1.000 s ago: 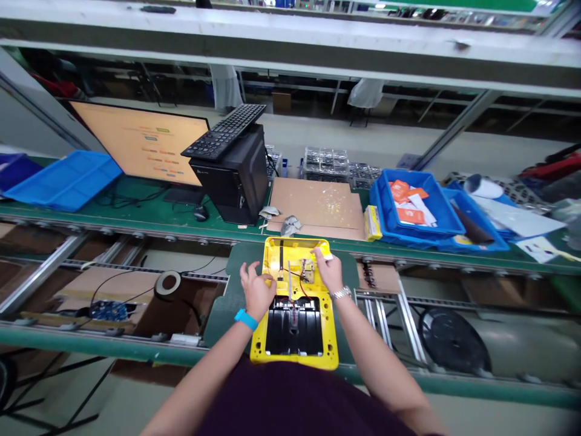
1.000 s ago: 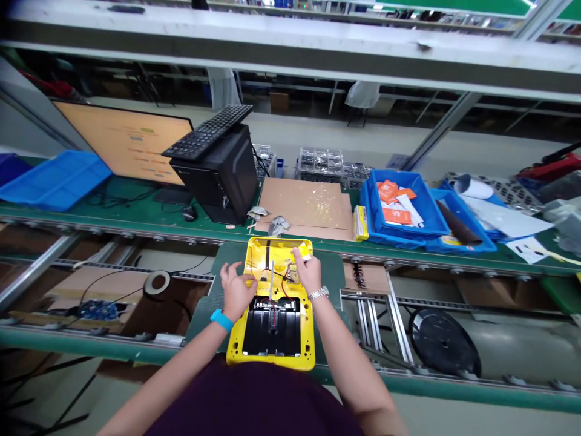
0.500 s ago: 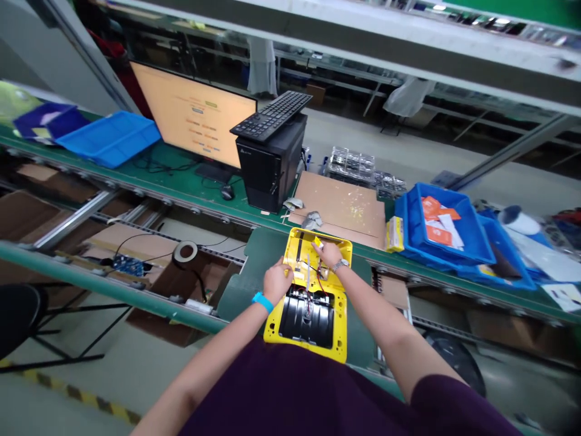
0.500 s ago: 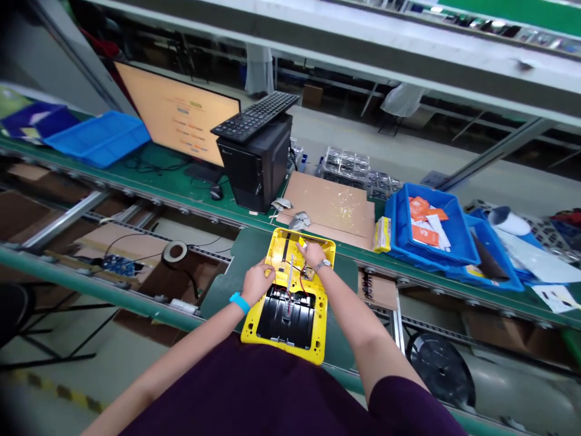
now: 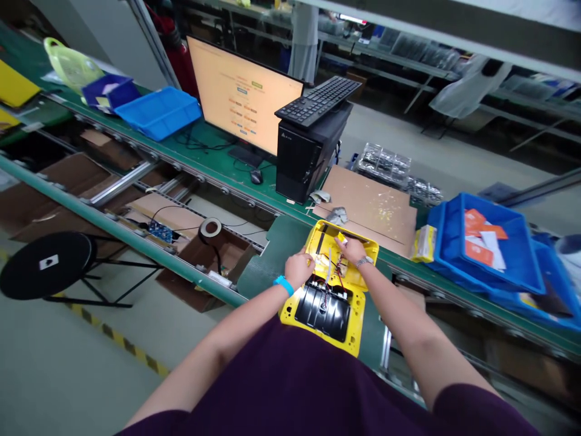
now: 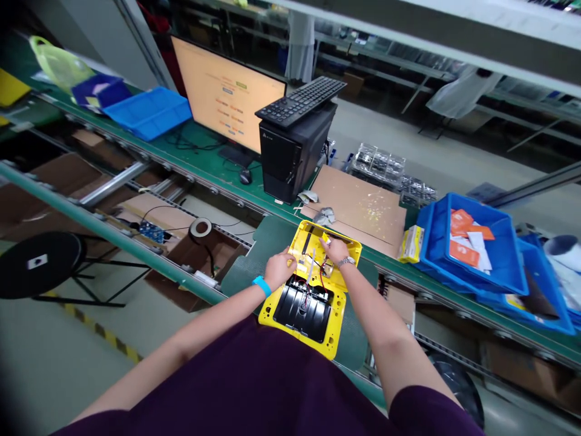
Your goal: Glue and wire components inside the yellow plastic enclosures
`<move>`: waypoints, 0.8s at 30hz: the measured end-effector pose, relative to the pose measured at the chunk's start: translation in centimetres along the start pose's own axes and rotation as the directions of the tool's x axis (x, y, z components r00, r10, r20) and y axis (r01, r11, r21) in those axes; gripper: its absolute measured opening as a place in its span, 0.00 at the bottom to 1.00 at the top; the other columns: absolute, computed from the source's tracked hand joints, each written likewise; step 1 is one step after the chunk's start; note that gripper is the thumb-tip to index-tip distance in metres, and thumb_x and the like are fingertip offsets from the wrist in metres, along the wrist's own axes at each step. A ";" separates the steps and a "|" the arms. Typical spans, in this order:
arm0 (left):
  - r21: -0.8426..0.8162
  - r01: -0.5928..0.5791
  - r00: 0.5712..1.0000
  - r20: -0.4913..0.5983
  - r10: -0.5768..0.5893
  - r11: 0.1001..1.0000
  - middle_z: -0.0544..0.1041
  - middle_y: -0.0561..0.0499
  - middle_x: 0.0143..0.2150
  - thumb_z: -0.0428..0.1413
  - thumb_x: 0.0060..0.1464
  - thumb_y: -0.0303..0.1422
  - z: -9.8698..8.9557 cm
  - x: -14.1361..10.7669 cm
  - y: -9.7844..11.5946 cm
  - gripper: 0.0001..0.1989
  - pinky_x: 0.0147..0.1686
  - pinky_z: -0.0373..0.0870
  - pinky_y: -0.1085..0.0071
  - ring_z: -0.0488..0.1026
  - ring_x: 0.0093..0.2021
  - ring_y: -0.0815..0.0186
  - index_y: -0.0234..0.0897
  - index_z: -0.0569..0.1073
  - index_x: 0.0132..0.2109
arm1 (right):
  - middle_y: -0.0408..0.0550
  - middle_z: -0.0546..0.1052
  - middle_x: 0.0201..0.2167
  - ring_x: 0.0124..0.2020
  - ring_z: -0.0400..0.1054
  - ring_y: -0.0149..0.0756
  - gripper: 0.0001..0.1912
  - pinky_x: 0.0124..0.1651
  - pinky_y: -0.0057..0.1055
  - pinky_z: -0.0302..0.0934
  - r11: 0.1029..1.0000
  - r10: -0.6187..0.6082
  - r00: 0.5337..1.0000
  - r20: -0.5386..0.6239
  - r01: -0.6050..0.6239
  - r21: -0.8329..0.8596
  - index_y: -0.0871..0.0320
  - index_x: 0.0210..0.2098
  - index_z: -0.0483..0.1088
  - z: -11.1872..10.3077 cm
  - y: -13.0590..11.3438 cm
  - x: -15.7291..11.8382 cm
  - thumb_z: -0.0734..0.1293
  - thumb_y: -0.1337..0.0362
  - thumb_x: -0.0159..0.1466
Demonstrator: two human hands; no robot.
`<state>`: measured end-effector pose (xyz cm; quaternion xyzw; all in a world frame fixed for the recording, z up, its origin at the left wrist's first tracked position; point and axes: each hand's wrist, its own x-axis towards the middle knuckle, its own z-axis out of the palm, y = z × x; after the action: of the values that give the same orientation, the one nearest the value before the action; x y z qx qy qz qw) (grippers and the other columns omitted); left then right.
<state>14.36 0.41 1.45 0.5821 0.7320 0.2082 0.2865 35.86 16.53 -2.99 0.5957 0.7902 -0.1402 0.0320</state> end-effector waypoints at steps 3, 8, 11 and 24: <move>0.002 0.000 1.000 0.003 0.000 1.000 0.70 0.47 0.68 0.56 0.60 0.34 0.0 0.0 0.0 0.11 0.50 0.74 0.67 0.81 0.49 0.58 0.42 0.83 0.44 | 0.59 0.81 0.34 0.35 0.75 0.46 0.31 0.33 0.32 0.56 1.000 -0.003 1.000 -0.003 0.003 -0.018 0.63 0.41 0.78 -0.2 -0.2 0.0 0.56 0.43 0.74; 0.012 0.000 1.000 0.001 0.000 1.000 0.70 0.48 0.68 0.56 0.60 0.34 0.0 0.0 0.0 0.11 0.48 0.75 0.66 0.81 0.47 0.57 0.42 0.83 0.43 | 0.59 0.81 0.35 0.35 0.75 0.46 0.30 0.34 0.32 0.57 0.999 -0.022 1.000 0.004 0.022 -0.039 0.62 0.43 0.78 -0.7 -0.5 -0.1 0.56 0.44 0.74; 0.019 -0.001 1.000 -0.001 0.001 1.000 0.70 0.47 0.68 0.56 0.60 0.34 0.1 -0.1 0.0 0.11 0.48 0.75 0.66 0.81 0.47 0.57 0.42 0.83 0.44 | 0.59 0.81 0.35 0.35 0.75 0.45 0.31 0.34 0.32 0.58 0.998 -0.032 0.999 0.017 0.033 -0.053 0.63 0.43 0.78 -0.9 -0.6 -0.1 0.55 0.44 0.74; 0.037 0.001 1.000 0.001 -0.001 0.999 0.70 0.48 0.68 0.55 0.60 0.34 0.0 -0.2 0.0 0.11 0.45 0.75 0.65 0.81 0.44 0.57 0.43 0.83 0.44 | 0.61 0.82 0.40 0.43 0.77 0.47 0.31 0.41 0.31 0.63 0.965 -0.125 0.979 0.163 0.158 -0.208 0.63 0.47 0.76 -1.9 -2.6 0.0 0.52 0.45 0.75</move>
<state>14.39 0.17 1.53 0.5872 0.7357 0.1941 0.2761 33.65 16.42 -0.67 0.5181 0.8370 -0.0978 0.1464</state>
